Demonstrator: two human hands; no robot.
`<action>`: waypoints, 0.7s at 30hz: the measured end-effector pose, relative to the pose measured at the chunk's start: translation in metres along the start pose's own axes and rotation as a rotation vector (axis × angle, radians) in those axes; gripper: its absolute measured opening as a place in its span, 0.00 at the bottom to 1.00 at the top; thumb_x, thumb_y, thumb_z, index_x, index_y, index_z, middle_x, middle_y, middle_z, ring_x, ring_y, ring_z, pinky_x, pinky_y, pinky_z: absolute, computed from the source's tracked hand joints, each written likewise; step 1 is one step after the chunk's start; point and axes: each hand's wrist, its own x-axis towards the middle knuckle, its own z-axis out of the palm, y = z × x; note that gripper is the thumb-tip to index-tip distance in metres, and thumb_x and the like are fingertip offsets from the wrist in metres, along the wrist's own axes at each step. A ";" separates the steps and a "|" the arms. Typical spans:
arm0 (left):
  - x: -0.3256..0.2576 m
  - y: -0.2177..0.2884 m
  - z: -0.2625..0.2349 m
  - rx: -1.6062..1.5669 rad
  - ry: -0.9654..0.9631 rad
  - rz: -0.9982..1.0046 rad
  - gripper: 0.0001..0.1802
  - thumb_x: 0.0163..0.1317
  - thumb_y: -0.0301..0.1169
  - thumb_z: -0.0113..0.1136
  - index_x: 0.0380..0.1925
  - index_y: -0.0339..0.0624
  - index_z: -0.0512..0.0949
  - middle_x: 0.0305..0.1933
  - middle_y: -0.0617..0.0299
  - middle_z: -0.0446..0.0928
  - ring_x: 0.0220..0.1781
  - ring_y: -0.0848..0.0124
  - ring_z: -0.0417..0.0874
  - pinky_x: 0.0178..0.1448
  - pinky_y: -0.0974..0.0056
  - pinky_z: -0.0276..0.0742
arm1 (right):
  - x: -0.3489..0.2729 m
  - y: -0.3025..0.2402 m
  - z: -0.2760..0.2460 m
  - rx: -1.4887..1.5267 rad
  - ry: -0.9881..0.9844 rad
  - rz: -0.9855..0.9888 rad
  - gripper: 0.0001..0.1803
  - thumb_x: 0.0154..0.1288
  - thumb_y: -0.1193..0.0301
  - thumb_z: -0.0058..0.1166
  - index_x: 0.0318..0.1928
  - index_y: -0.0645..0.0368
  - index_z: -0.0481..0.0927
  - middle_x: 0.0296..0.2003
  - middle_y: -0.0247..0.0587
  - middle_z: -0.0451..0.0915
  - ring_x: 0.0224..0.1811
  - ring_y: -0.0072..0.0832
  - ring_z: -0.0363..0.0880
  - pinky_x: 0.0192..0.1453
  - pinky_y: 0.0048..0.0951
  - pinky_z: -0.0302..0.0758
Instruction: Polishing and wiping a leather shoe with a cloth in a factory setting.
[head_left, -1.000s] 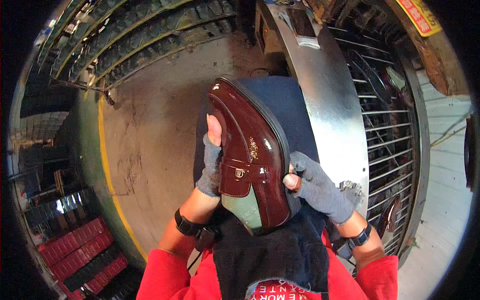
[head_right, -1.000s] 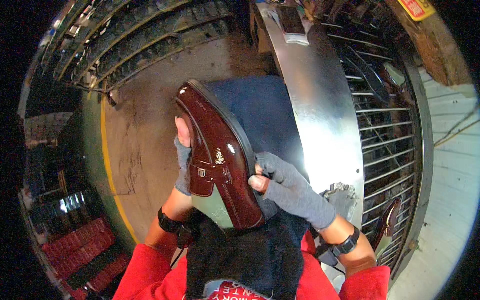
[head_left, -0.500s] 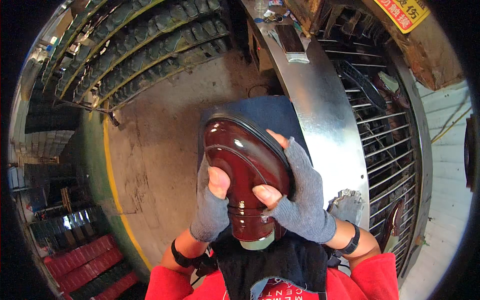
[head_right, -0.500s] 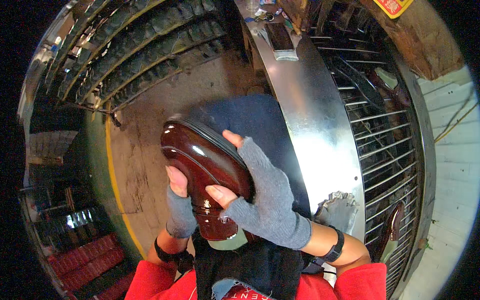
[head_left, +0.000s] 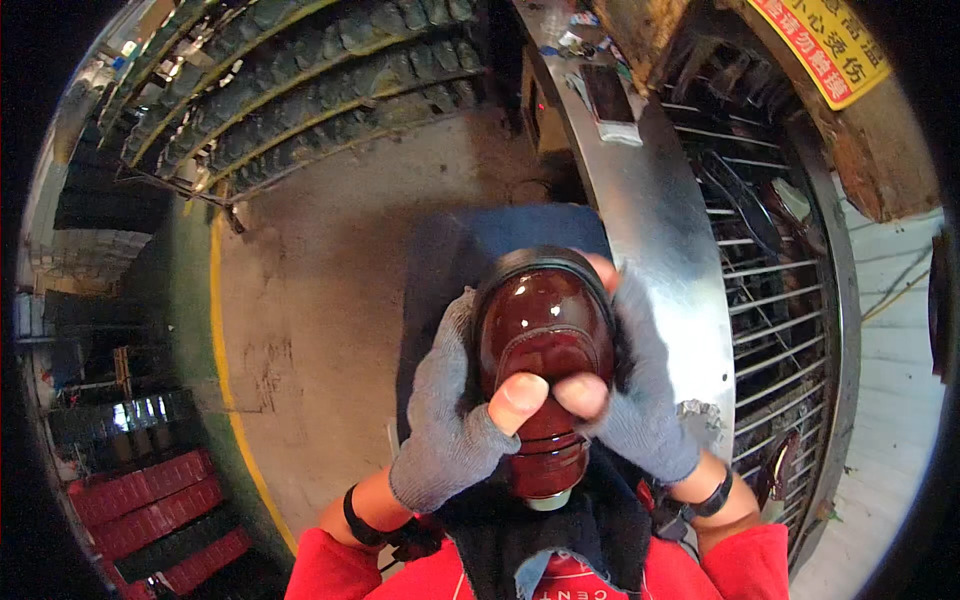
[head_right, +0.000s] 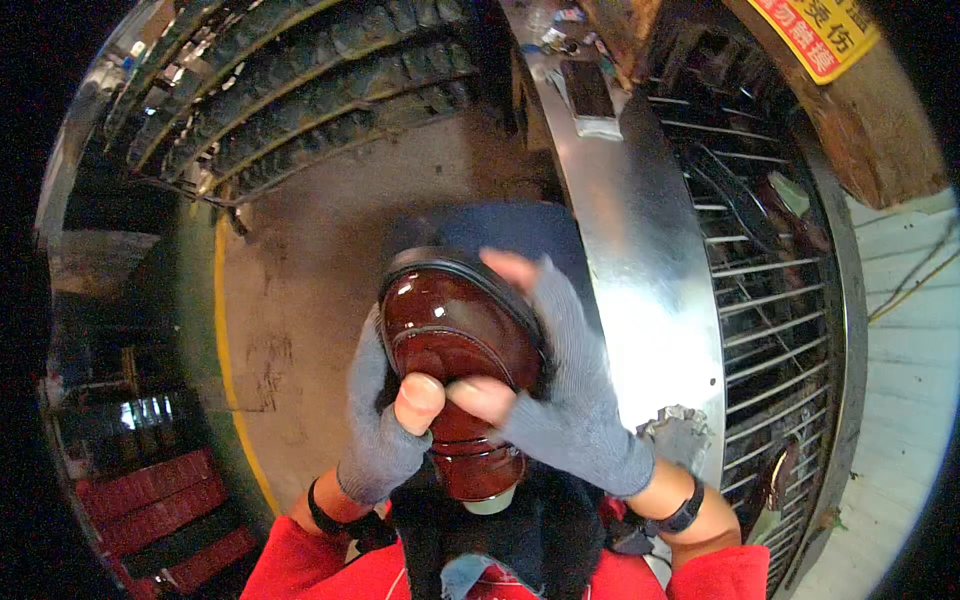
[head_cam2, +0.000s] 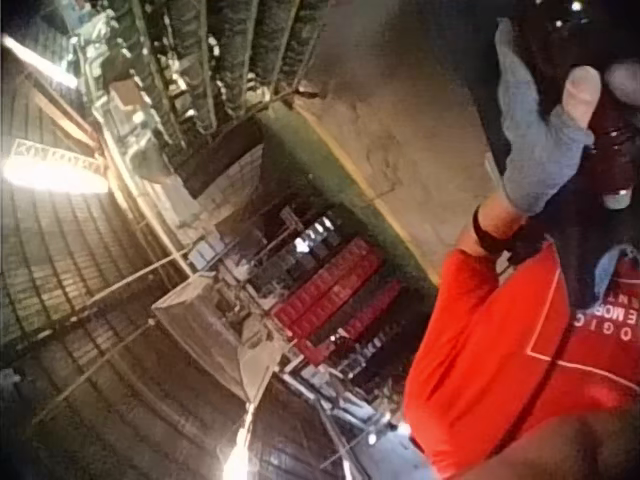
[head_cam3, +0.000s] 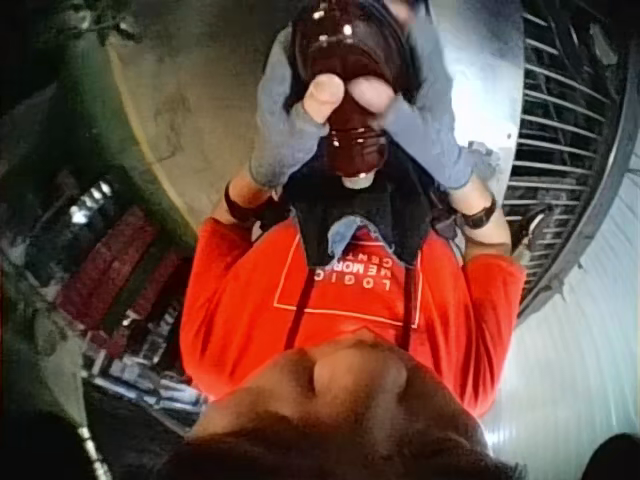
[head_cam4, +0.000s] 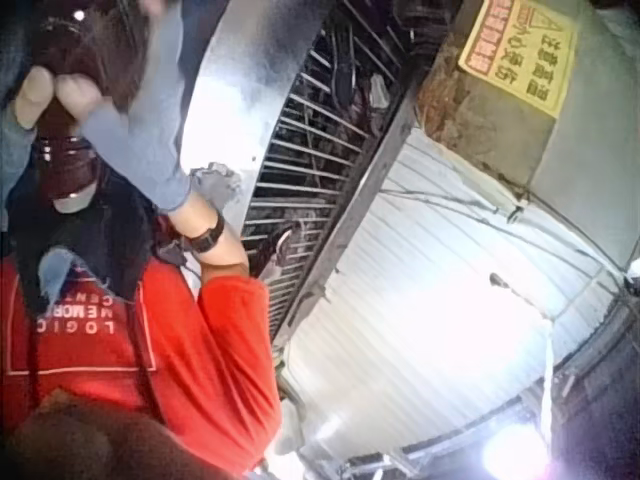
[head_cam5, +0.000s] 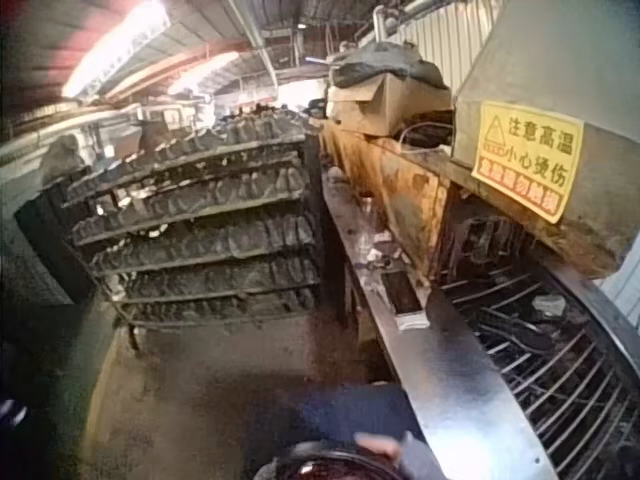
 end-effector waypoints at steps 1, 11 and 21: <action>0.010 0.015 -0.002 0.015 0.002 0.013 0.46 0.68 0.44 0.70 0.77 0.31 0.60 0.73 0.45 0.73 0.74 0.59 0.75 0.77 0.55 0.70 | -0.016 0.018 0.010 0.233 0.025 0.123 0.48 0.67 0.48 0.68 0.77 0.63 0.66 0.65 0.48 0.77 0.68 0.35 0.76 0.73 0.38 0.71; 0.061 0.064 -0.026 0.538 -0.325 0.308 0.30 0.62 0.40 0.70 0.61 0.38 0.78 0.59 0.54 0.83 0.61 0.61 0.84 0.74 0.54 0.72 | -0.020 0.029 0.028 0.785 -0.117 0.385 0.46 0.70 0.39 0.60 0.72 0.63 0.68 0.66 0.49 0.76 0.67 0.39 0.78 0.73 0.41 0.75; 0.097 -0.025 -0.007 -0.101 -0.129 0.195 0.19 0.77 0.44 0.50 0.49 0.40 0.79 0.48 0.61 0.78 0.53 0.72 0.79 0.62 0.66 0.74 | -0.052 0.097 0.011 1.265 -0.145 0.834 0.61 0.66 0.24 0.50 0.77 0.67 0.64 0.69 0.68 0.73 0.69 0.53 0.78 0.74 0.55 0.77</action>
